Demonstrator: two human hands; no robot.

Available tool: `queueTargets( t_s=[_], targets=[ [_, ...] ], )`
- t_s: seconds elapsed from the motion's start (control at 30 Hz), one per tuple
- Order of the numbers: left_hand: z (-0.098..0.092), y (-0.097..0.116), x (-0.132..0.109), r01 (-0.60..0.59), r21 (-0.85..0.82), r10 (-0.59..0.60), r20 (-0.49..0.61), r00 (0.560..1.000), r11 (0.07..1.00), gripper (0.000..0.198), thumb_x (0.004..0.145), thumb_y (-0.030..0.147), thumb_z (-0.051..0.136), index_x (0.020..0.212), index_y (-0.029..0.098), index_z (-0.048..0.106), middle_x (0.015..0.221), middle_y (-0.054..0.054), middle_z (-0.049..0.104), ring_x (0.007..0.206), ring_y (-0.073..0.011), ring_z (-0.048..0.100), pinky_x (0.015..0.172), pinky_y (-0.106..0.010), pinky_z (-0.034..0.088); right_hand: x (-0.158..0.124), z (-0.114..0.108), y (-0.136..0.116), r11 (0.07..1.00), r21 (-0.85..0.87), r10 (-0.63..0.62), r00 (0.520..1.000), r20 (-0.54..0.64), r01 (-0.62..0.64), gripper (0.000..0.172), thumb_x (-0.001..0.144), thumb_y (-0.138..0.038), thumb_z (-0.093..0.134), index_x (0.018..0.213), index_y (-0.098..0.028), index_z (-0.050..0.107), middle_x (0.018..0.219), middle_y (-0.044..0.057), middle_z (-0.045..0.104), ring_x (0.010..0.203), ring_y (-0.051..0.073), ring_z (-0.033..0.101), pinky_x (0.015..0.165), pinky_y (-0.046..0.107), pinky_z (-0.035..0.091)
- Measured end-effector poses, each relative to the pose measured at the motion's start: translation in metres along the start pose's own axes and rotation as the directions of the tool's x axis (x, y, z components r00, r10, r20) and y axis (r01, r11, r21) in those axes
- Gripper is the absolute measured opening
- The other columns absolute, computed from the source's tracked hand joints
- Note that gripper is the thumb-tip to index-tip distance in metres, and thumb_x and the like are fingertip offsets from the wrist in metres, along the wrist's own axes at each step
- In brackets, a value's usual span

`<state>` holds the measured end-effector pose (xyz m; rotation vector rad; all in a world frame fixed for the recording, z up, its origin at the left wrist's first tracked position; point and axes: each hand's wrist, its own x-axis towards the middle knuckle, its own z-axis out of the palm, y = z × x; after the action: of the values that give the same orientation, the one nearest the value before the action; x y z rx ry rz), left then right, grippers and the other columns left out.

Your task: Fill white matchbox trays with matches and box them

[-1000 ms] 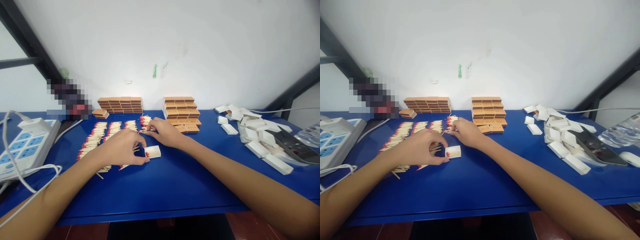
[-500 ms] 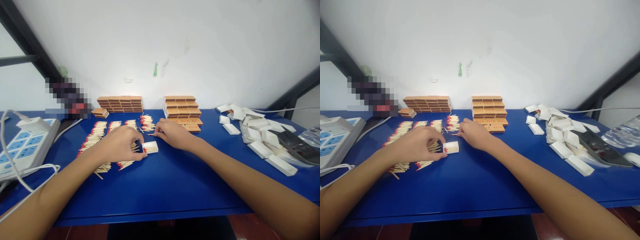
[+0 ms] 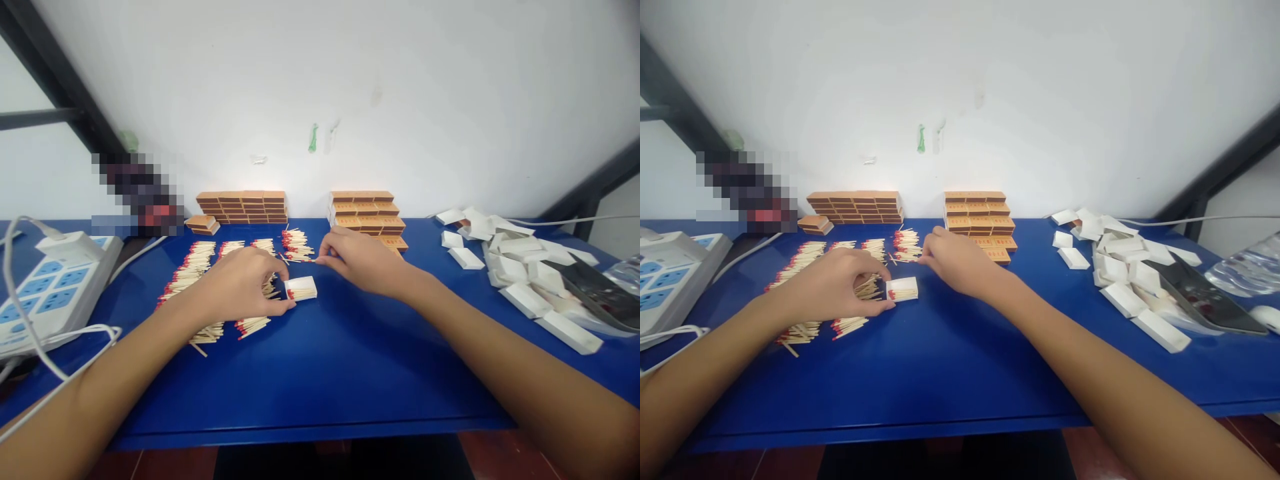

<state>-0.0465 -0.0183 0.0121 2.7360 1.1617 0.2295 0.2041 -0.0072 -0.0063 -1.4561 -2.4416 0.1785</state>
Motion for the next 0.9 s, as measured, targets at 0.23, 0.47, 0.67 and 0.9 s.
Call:
queueTargets(
  t_s=[0.23, 0.47, 0.67, 0.9],
  targets=[
    [0.000, 0.002, 0.000, -0.017, -0.011, 0.017, 0.016, 1.000, 1.000, 0.032, 0.084, 0.050, 0.080, 0.097, 0.020, 0.082, 0.083, -0.003, 0.076, 0.075, -0.0207, 0.066, 0.068, -0.031, 0.042, -0.001, 0.013, -0.003, 0.999, 0.046, -0.023, 0.996, 0.082, 0.019, 0.015, 0.105, -0.029, 0.066, 0.096, -0.019, 0.066, 0.105, 0.007, 0.065, 0.086, 0.019, 0.059, 0.071, 0.031, 0.037],
    [0.001, 0.004, -0.001, -0.051, -0.006, 0.051, 0.006, 0.999, 0.999, 0.029, 0.085, 0.048, 0.080, 0.094, 0.020, 0.081, 0.077, -0.001, 0.073, 0.069, -0.0173, 0.061, 0.065, -0.029, 0.040, 0.018, 0.028, 0.004, 0.991, 0.113, -0.060, 0.995, -0.084, 0.070, 0.008, 0.107, -0.025, 0.062, 0.105, -0.018, 0.067, 0.110, 0.006, 0.063, 0.090, 0.017, 0.059, 0.078, 0.030, 0.041],
    [0.001, 0.002, 0.000, -0.048, -0.007, 0.049, 0.014, 0.999, 0.999, 0.031, 0.084, 0.049, 0.080, 0.096, 0.019, 0.082, 0.079, -0.002, 0.073, 0.071, -0.0185, 0.062, 0.067, -0.030, 0.040, 0.025, 0.032, 0.009, 0.999, 0.038, -0.020, 1.000, -0.003, 0.020, 0.012, 0.108, -0.024, 0.059, 0.099, -0.017, 0.065, 0.109, 0.008, 0.063, 0.089, 0.018, 0.060, 0.078, 0.030, 0.041],
    [0.002, 0.000, 0.000, -0.040, -0.008, 0.040, 0.008, 0.999, 0.999, 0.031, 0.084, 0.049, 0.080, 0.096, 0.021, 0.082, 0.082, -0.002, 0.075, 0.073, -0.0189, 0.063, 0.067, -0.030, 0.040, 0.004, 0.008, 0.006, 0.998, 0.070, -0.007, 1.000, 0.008, 0.006, 0.013, 0.108, -0.025, 0.056, 0.100, -0.019, 0.063, 0.107, 0.008, 0.063, 0.089, 0.020, 0.060, 0.078, 0.032, 0.043]
  ],
)
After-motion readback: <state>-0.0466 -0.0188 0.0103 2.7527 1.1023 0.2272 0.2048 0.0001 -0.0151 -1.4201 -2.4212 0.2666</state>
